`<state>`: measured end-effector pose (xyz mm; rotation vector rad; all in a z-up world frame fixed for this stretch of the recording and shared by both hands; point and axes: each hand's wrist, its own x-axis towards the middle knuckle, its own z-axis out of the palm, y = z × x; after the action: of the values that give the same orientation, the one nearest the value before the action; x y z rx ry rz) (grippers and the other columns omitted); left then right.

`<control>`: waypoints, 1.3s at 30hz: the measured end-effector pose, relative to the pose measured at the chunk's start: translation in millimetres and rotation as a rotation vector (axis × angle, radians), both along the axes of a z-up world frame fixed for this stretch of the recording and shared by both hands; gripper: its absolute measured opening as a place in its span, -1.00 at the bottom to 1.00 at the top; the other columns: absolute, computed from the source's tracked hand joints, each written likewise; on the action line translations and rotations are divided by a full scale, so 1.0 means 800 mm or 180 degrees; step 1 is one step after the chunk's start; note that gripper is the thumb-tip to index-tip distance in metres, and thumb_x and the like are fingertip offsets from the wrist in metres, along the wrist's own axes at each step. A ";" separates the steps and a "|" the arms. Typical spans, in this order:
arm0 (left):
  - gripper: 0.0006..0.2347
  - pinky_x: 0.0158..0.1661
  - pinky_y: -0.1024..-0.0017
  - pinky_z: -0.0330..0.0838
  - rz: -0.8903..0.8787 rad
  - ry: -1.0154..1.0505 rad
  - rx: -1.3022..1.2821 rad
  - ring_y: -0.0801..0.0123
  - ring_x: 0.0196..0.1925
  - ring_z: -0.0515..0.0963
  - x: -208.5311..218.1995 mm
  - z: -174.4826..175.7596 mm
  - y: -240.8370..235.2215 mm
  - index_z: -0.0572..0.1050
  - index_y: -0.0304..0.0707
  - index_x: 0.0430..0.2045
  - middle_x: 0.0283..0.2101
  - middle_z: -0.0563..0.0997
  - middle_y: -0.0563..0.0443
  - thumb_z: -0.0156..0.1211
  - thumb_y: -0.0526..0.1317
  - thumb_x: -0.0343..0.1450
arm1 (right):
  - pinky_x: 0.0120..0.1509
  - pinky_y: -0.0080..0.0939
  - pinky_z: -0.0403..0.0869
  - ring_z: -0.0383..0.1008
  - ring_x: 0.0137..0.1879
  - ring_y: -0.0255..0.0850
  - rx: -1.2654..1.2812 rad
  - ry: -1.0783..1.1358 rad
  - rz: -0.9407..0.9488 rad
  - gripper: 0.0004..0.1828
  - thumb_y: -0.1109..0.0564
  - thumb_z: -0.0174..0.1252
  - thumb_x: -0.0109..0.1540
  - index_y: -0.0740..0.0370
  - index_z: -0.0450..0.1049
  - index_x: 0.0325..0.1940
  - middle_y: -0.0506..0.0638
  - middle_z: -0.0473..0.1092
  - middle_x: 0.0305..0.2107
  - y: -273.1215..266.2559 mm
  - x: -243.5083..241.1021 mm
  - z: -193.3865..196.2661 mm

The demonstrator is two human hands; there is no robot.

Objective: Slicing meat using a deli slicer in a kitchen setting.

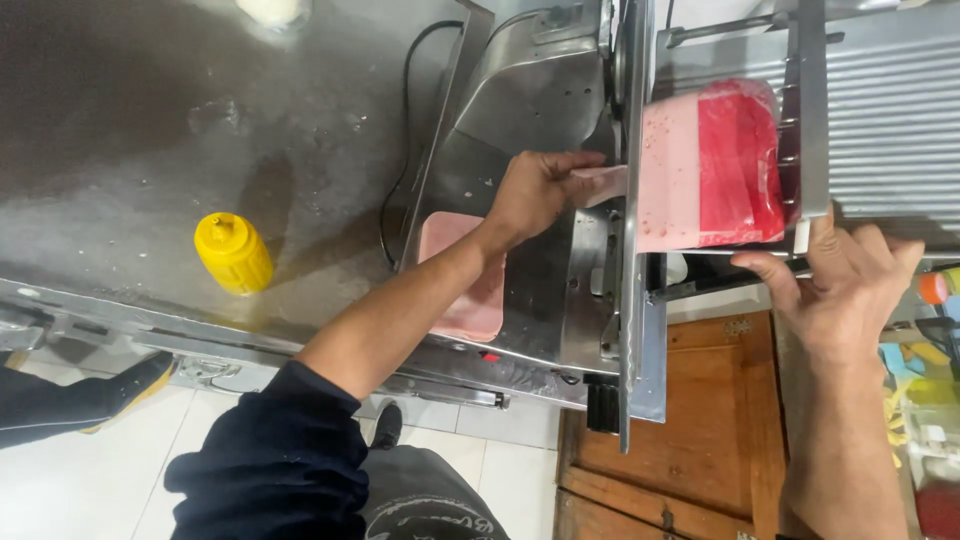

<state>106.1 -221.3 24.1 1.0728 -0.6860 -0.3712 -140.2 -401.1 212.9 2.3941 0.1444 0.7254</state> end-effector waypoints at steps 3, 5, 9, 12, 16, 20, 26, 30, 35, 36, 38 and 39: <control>-0.78 -0.20 0.57 0.52 0.0140 -0.0010 0.0052 0.75 -0.26 0.54 0.005 0.002 0.011 0.71 -0.33 -0.14 -0.29 0.78 0.10 0.37 -0.20 0.43 | -0.02 -0.19 0.04 0.10 -0.35 -0.22 -0.0109 -0.0022 -0.0110 0.05 -0.42 0.39 0.25 0.37 0.43 0.58 -0.11 0.35 -0.51 -0.005 0.019 0.003; -0.79 -0.25 0.58 0.51 0.0257 -0.0014 0.0183 0.76 -0.31 0.52 0.007 0.005 0.019 0.71 -0.27 -0.15 -0.34 0.77 0.13 0.37 -0.19 0.41 | -0.01 -0.19 0.07 0.10 -0.35 -0.21 -0.0194 -0.0044 -0.0123 0.05 -0.45 0.37 0.24 0.37 0.44 0.56 -0.11 0.35 -0.53 -0.019 0.034 0.002; -0.80 -0.29 0.58 0.51 0.0176 0.0219 -0.0025 0.77 -0.37 0.55 0.014 -0.012 0.018 0.72 -0.23 -0.22 -0.38 0.75 0.17 0.39 -0.16 0.38 | 0.06 -0.18 0.11 0.12 -0.35 -0.21 -0.0281 -0.0064 -0.0043 -0.04 -0.47 0.25 0.29 0.32 0.43 0.50 -0.08 0.43 -0.42 -0.049 0.053 -0.004; -0.80 -0.36 0.57 0.47 0.0483 0.0110 0.0621 0.76 -0.44 0.49 0.006 0.023 0.052 0.74 -0.21 -0.29 -0.49 0.73 0.09 0.41 -0.11 0.35 | 0.15 -0.21 0.11 0.12 -0.30 -0.24 -0.0304 -0.0108 0.0304 -0.10 -0.42 0.12 0.34 0.35 0.37 0.48 -0.10 0.48 -0.30 -0.111 0.069 -0.018; -0.81 -0.38 0.46 0.46 0.0818 -0.0296 0.0740 0.61 -0.47 0.49 0.007 0.025 0.063 0.73 -0.22 -0.34 -0.55 0.67 -0.09 0.43 -0.09 0.39 | 0.15 -0.21 0.15 0.11 -0.32 -0.25 -0.0494 -0.0195 0.0421 -0.12 -0.44 0.11 0.34 0.38 0.42 0.40 -0.12 0.43 -0.39 -0.090 0.095 -0.004; -0.86 -0.36 0.24 0.53 0.1477 -0.2077 0.1264 0.09 -0.43 0.68 -0.013 0.064 0.104 0.74 -0.08 -0.42 -0.46 0.70 -0.09 0.40 -0.08 0.34 | 0.01 -0.18 0.23 0.18 -0.34 -0.18 -0.0198 -0.0078 0.0146 -0.12 -0.46 0.20 0.28 0.35 0.52 0.33 -0.06 0.39 -0.48 -0.064 0.096 0.000; -0.87 -0.31 0.16 0.51 0.0950 -0.2834 0.2198 0.03 -0.37 0.66 -0.040 0.115 0.175 0.73 0.00 -0.43 -0.39 0.71 -0.05 0.31 -0.08 0.34 | -0.05 -0.22 0.28 0.22 -0.28 -0.16 0.0092 -0.0151 0.0373 -0.07 -0.38 0.28 0.19 0.38 0.46 0.39 -0.04 0.47 -0.33 -0.107 0.091 -0.021; -0.79 -0.26 0.15 0.52 0.0955 -0.3188 0.1786 0.04 -0.32 0.67 -0.051 0.112 0.207 0.75 0.04 -0.34 -0.31 0.71 -0.05 0.23 -0.29 0.25 | -0.09 -0.24 0.27 0.23 -0.28 -0.19 0.0038 -0.0204 0.0348 -0.07 -0.37 0.26 0.18 0.42 0.45 0.36 -0.06 0.41 -0.40 -0.110 0.095 -0.025; -0.83 -0.26 0.16 0.51 0.0344 -0.2916 0.2202 0.05 -0.31 0.67 -0.076 0.141 0.240 0.72 -0.09 -0.43 -0.38 0.70 -0.06 0.39 -0.05 0.32 | -0.05 -0.16 0.29 0.23 -0.31 -0.15 -0.0103 -0.0308 0.0310 -0.05 -0.45 0.30 0.18 0.41 0.52 0.32 -0.05 0.36 -0.51 -0.092 0.097 -0.016; -0.80 -0.26 0.17 0.51 0.0179 -0.2796 0.2165 0.07 -0.31 0.68 -0.077 0.141 0.243 0.72 -0.11 -0.42 -0.39 0.70 -0.06 0.41 -0.01 0.31 | -0.02 -0.13 0.31 0.24 -0.32 -0.13 -0.0170 -0.0340 0.0288 -0.03 -0.50 0.34 0.19 0.40 0.55 0.31 -0.02 0.35 -0.54 -0.084 0.098 -0.013; -0.79 -0.25 0.20 0.51 0.0092 -0.2678 0.2222 0.07 -0.32 0.69 -0.064 0.122 0.231 0.72 -0.12 -0.43 -0.37 0.71 -0.06 0.42 -0.02 0.28 | -0.03 -0.14 0.30 0.23 -0.33 -0.13 -0.0201 -0.0359 0.0280 -0.03 -0.50 0.34 0.18 0.40 0.56 0.30 -0.01 0.35 -0.54 -0.096 0.099 -0.018; -0.78 -0.24 0.22 0.51 0.0020 -0.2534 0.2270 0.07 -0.32 0.69 -0.059 0.112 0.226 0.72 -0.14 -0.43 -0.35 0.72 -0.05 0.44 -0.03 0.26 | -0.05 -0.14 0.30 0.23 -0.34 -0.13 -0.0247 -0.0357 0.0290 -0.03 -0.51 0.35 0.18 0.40 0.57 0.29 0.01 0.35 -0.54 -0.101 0.100 -0.021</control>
<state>58.5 -40.2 113.5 1.9396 -1.3046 -0.1659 -60.5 -481.8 196.2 2.2793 0.2317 0.8784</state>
